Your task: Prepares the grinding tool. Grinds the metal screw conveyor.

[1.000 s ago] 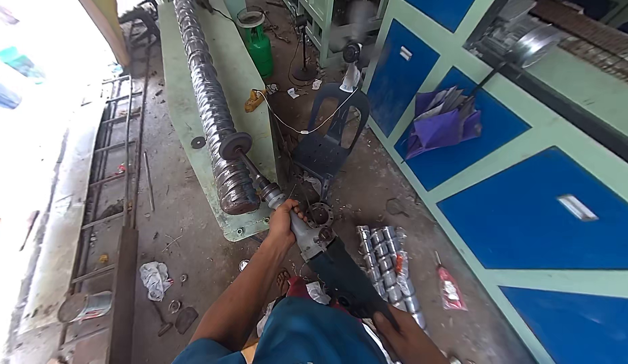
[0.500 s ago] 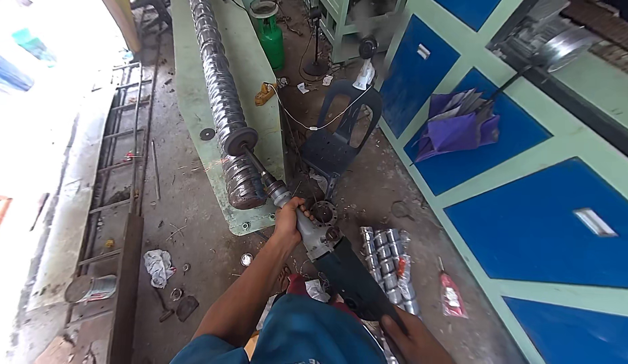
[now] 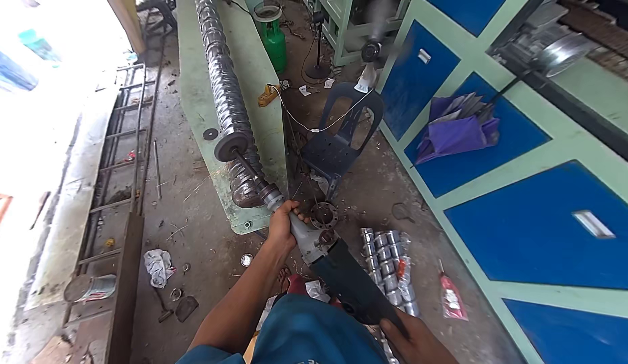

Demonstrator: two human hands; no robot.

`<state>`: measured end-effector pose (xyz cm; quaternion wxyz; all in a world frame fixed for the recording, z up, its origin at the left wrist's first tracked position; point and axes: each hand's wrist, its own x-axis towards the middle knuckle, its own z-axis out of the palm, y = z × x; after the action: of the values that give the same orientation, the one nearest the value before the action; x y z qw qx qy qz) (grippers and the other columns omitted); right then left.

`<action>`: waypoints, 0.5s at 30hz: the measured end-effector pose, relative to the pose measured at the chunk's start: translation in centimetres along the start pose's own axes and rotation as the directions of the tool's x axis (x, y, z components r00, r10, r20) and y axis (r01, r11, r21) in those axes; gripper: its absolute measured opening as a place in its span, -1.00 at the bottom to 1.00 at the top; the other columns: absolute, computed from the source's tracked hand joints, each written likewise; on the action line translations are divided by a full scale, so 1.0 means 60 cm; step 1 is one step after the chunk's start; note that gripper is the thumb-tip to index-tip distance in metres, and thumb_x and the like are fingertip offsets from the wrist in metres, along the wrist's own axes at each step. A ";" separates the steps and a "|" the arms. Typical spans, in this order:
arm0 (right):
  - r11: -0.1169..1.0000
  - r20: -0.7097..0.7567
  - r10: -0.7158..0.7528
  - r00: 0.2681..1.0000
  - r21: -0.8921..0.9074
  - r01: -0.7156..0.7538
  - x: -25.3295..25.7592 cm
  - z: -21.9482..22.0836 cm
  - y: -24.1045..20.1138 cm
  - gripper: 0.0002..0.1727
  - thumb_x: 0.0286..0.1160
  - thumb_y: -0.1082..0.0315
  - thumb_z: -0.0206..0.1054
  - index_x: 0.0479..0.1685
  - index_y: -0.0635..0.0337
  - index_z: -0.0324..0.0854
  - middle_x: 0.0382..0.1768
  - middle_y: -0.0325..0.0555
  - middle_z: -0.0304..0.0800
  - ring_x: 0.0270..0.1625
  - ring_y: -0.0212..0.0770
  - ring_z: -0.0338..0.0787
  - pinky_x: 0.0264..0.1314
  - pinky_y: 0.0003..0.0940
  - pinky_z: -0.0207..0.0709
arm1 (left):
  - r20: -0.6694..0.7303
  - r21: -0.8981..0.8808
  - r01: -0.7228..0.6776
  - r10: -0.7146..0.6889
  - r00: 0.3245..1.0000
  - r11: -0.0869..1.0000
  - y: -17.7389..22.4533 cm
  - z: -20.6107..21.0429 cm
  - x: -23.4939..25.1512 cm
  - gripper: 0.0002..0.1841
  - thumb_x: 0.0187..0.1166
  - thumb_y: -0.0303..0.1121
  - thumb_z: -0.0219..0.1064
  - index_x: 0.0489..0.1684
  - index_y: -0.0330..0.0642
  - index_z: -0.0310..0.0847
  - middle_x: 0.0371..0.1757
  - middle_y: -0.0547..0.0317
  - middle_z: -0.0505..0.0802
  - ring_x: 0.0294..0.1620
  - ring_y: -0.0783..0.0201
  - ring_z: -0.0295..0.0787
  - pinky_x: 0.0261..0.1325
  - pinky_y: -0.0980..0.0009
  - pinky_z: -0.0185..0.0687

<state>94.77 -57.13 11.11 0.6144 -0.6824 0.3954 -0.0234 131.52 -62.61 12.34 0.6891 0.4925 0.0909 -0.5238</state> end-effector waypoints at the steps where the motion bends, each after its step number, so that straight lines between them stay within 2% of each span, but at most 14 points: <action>1: 1.000 -0.002 -0.004 1.000 -0.002 0.004 0.000 0.000 0.000 -0.40 0.72 -0.28 0.12 0.01 0.12 0.66 -0.63 -0.20 0.65 -0.65 -0.24 0.66 -0.52 -0.17 0.65 | 0.000 -0.003 -0.002 0.002 1.000 1.000 0.000 -0.001 -0.001 -0.88 0.62 -0.45 0.17 -0.36 -0.15 0.43 -0.65 0.21 0.54 -0.70 0.28 0.55 -0.47 0.30 0.73; 15: 0.997 0.006 0.004 1.000 -0.071 -0.004 0.001 -0.002 -0.014 -0.40 0.70 -0.28 0.14 0.03 0.13 0.67 -0.57 -0.19 0.67 -0.56 -0.26 0.69 -0.40 -0.17 0.67 | -0.013 -0.007 -0.030 0.030 0.999 1.000 0.008 -0.020 -0.015 -0.86 0.62 -0.46 0.14 -0.39 -0.13 0.42 -0.67 0.24 0.51 -0.71 0.32 0.53 -0.46 0.34 0.72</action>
<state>95.19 -57.32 11.84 0.5911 -0.7030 0.3955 -0.0058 131.97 -61.14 12.62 0.6979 0.4948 0.0901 -0.5099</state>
